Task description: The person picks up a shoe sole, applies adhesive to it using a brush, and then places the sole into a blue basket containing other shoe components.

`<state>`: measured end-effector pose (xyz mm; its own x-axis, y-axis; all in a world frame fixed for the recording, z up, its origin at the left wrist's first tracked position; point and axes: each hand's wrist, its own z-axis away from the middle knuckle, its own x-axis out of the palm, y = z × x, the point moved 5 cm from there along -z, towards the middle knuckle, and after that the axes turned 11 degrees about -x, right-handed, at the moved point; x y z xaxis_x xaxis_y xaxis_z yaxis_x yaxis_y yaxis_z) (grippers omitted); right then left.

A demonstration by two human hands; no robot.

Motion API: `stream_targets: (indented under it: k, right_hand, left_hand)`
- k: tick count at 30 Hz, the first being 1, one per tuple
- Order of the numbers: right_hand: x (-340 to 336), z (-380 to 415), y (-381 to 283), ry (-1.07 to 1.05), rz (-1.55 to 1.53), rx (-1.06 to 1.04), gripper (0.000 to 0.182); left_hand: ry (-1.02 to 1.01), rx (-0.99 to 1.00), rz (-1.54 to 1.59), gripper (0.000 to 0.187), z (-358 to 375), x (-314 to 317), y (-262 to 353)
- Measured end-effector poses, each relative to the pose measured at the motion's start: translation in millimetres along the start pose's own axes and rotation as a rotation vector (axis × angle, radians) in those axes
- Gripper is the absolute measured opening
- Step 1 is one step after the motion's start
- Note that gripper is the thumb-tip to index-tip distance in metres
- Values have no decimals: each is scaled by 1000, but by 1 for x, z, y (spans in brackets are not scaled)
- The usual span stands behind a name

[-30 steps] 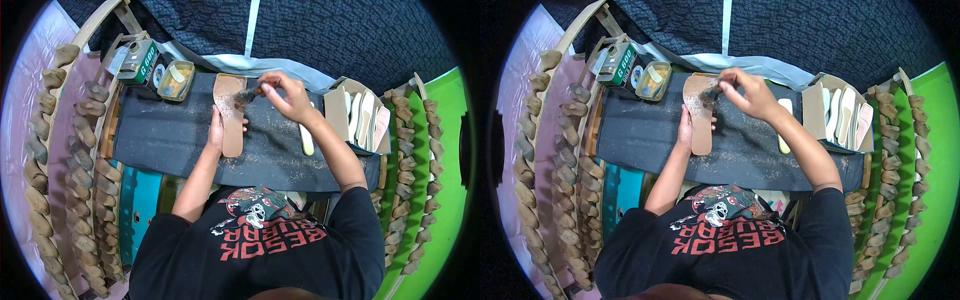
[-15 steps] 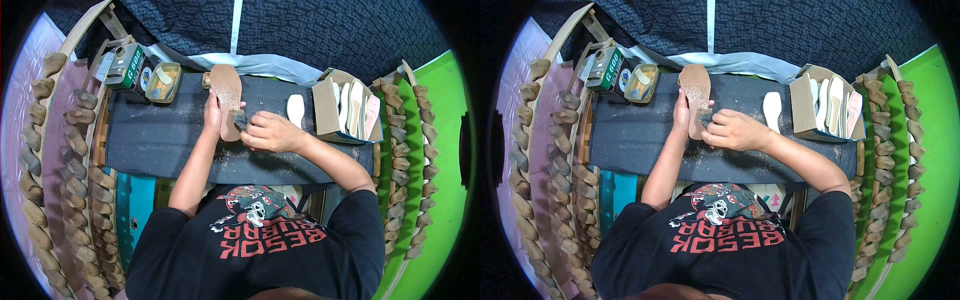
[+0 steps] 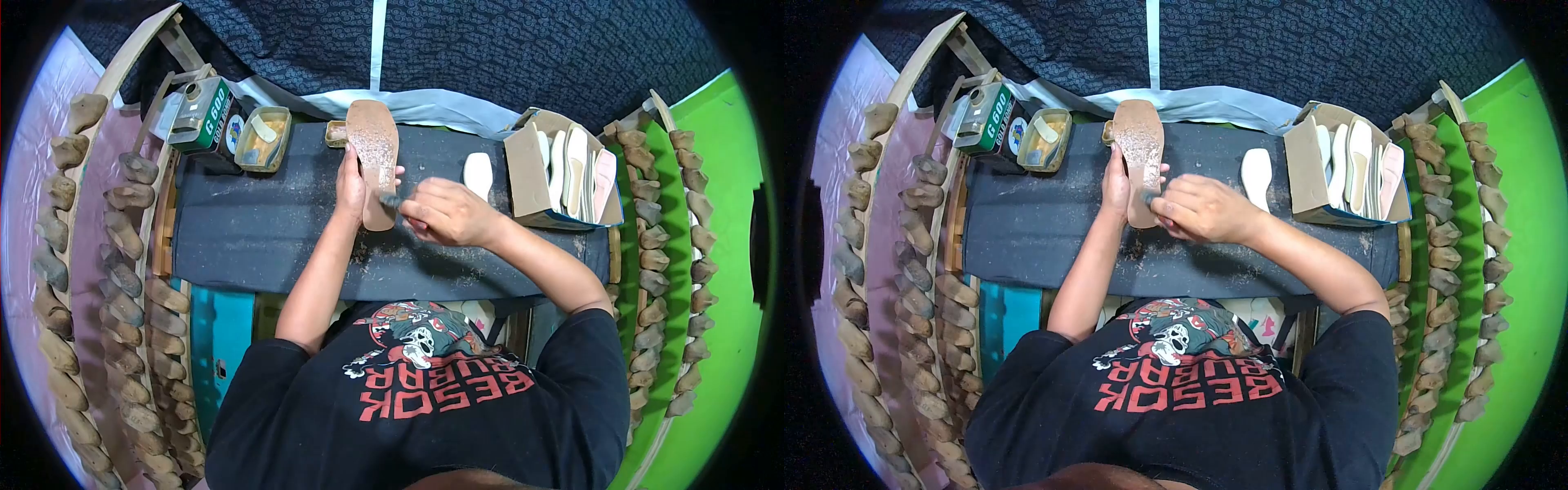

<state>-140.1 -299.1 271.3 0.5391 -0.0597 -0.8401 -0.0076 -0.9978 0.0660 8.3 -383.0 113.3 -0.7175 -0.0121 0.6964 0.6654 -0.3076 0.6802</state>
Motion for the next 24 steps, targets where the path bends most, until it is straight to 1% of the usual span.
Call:
stream_targets:
  k: [2,3,5,6,7,9,11,13,15,17,19,20,21,22,24]
  right_hand:
    - [-6,-4,-5,58,-151,61,30]
    - [-9,-5,-3,60,-149,64,30]
    - [-17,-1,16,84,-264,211,25]
    - [-19,5,28,114,-199,245,26]
    - [-22,10,43,156,-192,334,23]
    - [-36,13,64,187,-98,441,21]
    - [-43,16,78,254,-49,466,19]
    - [-44,18,81,284,-24,459,20]
    - [-43,12,72,233,112,342,22]
    - [-37,2,54,171,88,233,28]
    - [-25,-2,36,142,-3,163,30]
    - [-21,-4,28,141,-42,131,30]
    - [-19,-5,19,139,-82,101,30]
    - [-15,-4,13,78,-113,147,25]
    - [-15,-7,11,52,-176,134,25]
  left_hand:
    - [-31,-19,-16,70,2,6,2]
    - [-33,-22,-18,70,3,7,1]
    - [-65,-41,-29,70,3,12,0]
    - [-15,48,-68,69,4,19,4]
    - [-20,45,-71,69,5,20,3]
    - [-100,-28,-101,71,10,28,-2]
    - [-131,-54,-110,69,17,35,-2]
    - [-64,-45,-151,68,18,35,-2]
    - [-74,-29,-126,67,16,33,-3]
    - [-84,-10,-98,67,8,30,-7]
    - [30,128,-27,66,-3,20,-6]
    - [33,130,-25,66,-4,17,-6]
    - [18,71,-26,66,-5,15,-6]
    - [3,12,-28,66,-5,15,-7]
    - [-31,-21,18,66,-6,12,-8]
